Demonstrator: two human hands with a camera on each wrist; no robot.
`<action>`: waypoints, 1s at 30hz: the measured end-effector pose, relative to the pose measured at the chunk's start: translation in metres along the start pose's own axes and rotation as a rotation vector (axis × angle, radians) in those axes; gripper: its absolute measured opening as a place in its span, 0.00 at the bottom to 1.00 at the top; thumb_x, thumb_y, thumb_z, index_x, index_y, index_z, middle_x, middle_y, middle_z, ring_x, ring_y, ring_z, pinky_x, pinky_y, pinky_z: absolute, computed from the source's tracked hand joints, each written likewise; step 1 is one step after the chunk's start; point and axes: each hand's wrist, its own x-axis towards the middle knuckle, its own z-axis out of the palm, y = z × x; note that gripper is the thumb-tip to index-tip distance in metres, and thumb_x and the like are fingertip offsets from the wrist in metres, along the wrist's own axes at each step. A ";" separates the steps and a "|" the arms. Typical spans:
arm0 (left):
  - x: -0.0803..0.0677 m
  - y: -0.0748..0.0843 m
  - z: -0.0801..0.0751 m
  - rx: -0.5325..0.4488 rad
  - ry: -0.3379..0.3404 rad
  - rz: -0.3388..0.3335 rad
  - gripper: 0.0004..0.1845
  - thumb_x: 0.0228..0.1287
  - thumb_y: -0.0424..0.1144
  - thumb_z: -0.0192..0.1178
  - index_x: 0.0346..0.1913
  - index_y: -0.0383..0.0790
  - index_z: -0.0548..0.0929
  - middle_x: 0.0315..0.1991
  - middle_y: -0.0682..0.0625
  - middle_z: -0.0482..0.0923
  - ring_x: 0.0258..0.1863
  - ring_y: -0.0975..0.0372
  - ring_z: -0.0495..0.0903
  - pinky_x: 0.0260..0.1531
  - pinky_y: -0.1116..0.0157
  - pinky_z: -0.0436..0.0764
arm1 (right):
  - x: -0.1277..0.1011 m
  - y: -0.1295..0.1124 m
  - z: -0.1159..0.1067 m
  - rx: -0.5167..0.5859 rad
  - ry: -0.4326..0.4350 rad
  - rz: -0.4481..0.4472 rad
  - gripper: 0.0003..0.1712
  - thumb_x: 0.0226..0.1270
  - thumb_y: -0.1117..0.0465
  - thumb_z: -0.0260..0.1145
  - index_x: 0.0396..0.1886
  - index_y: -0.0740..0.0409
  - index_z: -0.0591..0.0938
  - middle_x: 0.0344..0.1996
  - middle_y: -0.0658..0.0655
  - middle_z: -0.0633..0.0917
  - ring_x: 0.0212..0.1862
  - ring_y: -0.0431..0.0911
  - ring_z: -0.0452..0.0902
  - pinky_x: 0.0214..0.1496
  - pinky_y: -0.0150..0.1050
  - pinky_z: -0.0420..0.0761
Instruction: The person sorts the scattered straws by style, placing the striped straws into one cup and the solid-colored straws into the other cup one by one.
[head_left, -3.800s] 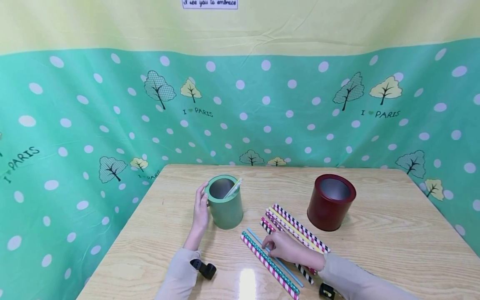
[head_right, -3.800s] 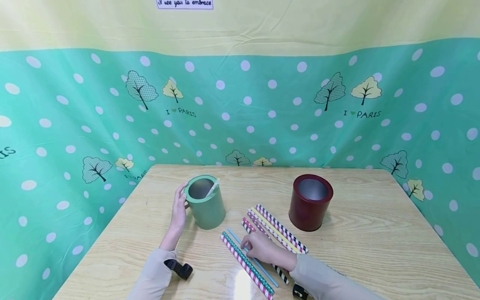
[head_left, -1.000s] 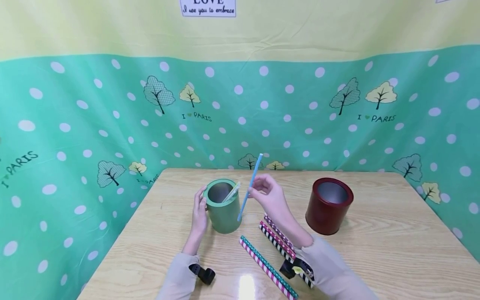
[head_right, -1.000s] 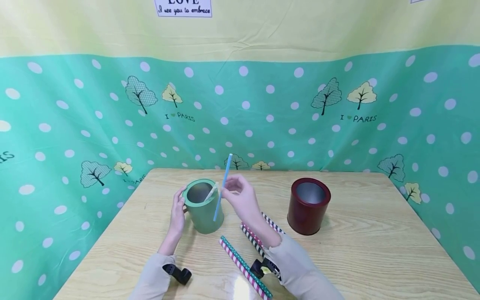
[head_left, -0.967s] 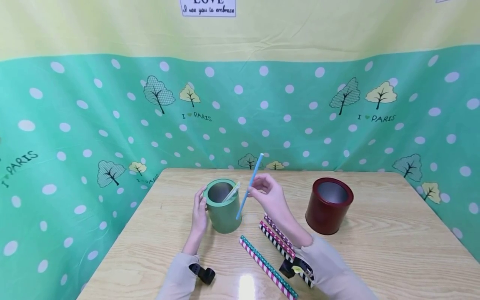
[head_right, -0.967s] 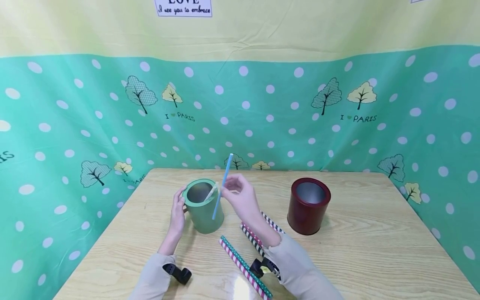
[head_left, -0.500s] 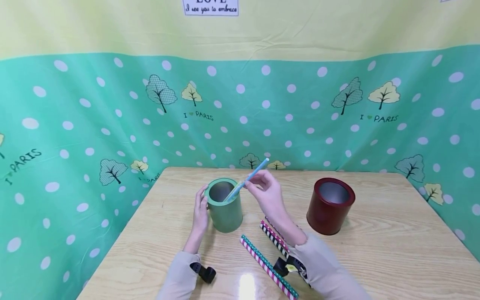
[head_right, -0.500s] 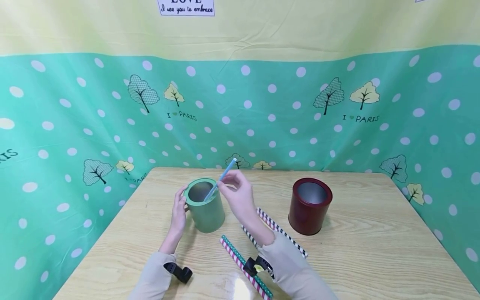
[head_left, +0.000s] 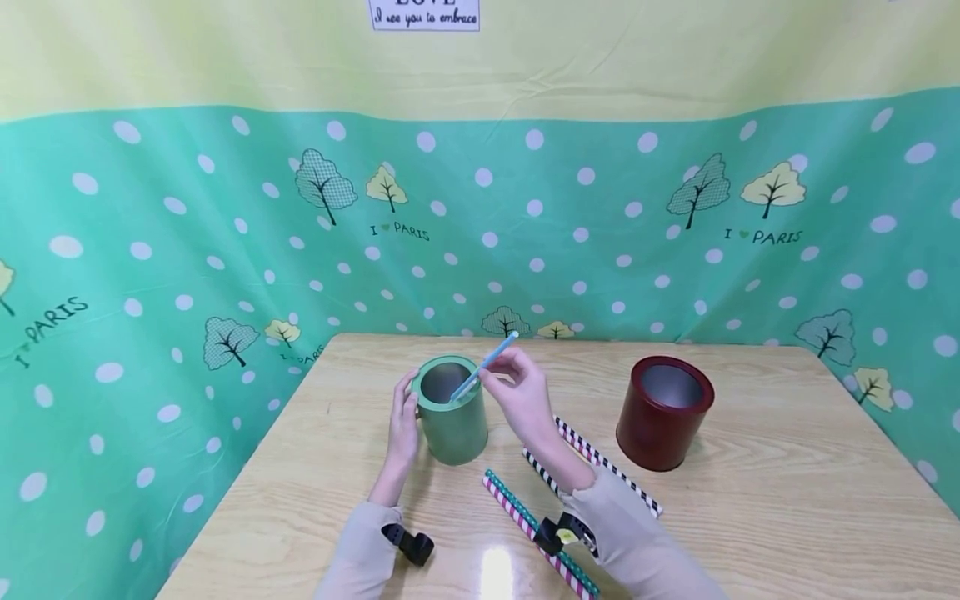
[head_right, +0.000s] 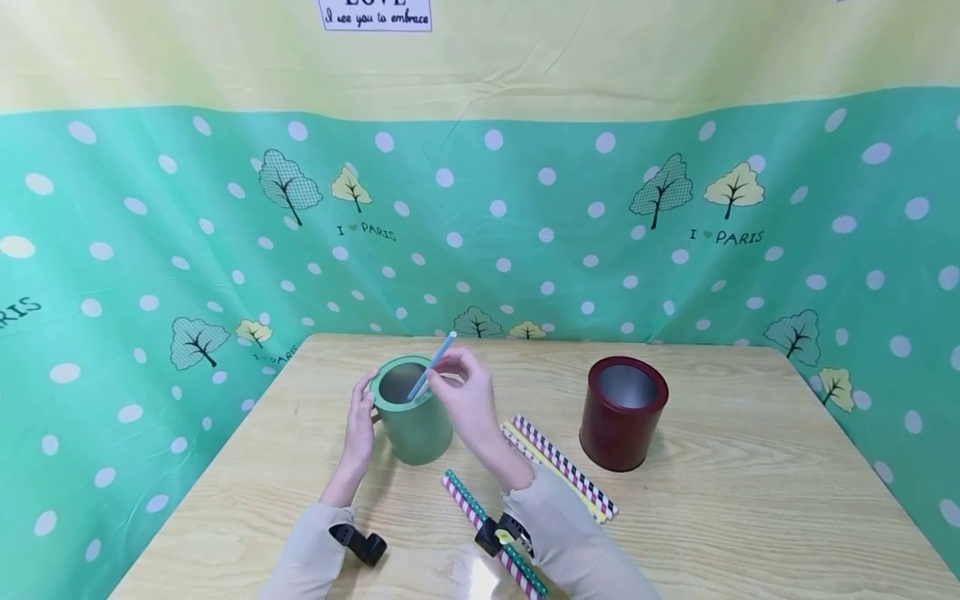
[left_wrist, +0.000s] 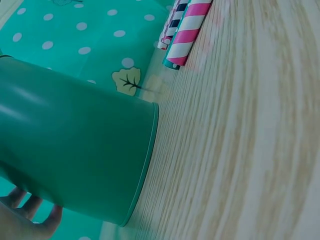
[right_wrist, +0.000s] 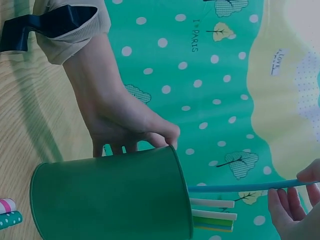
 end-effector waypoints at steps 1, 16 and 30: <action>0.001 -0.004 0.000 0.000 -0.002 0.003 0.22 0.67 0.43 0.36 0.62 0.45 0.61 0.52 0.40 0.68 0.48 0.55 0.66 0.41 0.60 0.66 | 0.000 0.001 0.000 -0.002 -0.003 -0.002 0.11 0.51 0.75 0.61 0.37 0.71 0.73 0.37 0.65 0.77 0.42 0.49 0.75 0.47 0.35 0.75; -0.002 0.008 -0.002 -0.029 -0.011 0.009 0.21 0.68 0.36 0.36 0.62 0.38 0.62 0.58 0.38 0.65 0.53 0.49 0.66 0.45 0.59 0.65 | -0.001 0.010 -0.007 -0.067 -0.029 -0.016 0.14 0.51 0.72 0.63 0.40 0.68 0.76 0.40 0.65 0.78 0.43 0.49 0.75 0.47 0.34 0.75; -0.010 0.033 -0.007 -0.054 0.059 0.097 0.21 0.67 0.34 0.40 0.61 0.31 0.60 0.61 0.38 0.60 0.63 0.51 0.55 0.61 0.54 0.54 | -0.016 0.006 -0.066 -0.388 -0.178 -0.006 0.14 0.54 0.67 0.64 0.42 0.65 0.77 0.38 0.60 0.79 0.43 0.49 0.75 0.49 0.38 0.74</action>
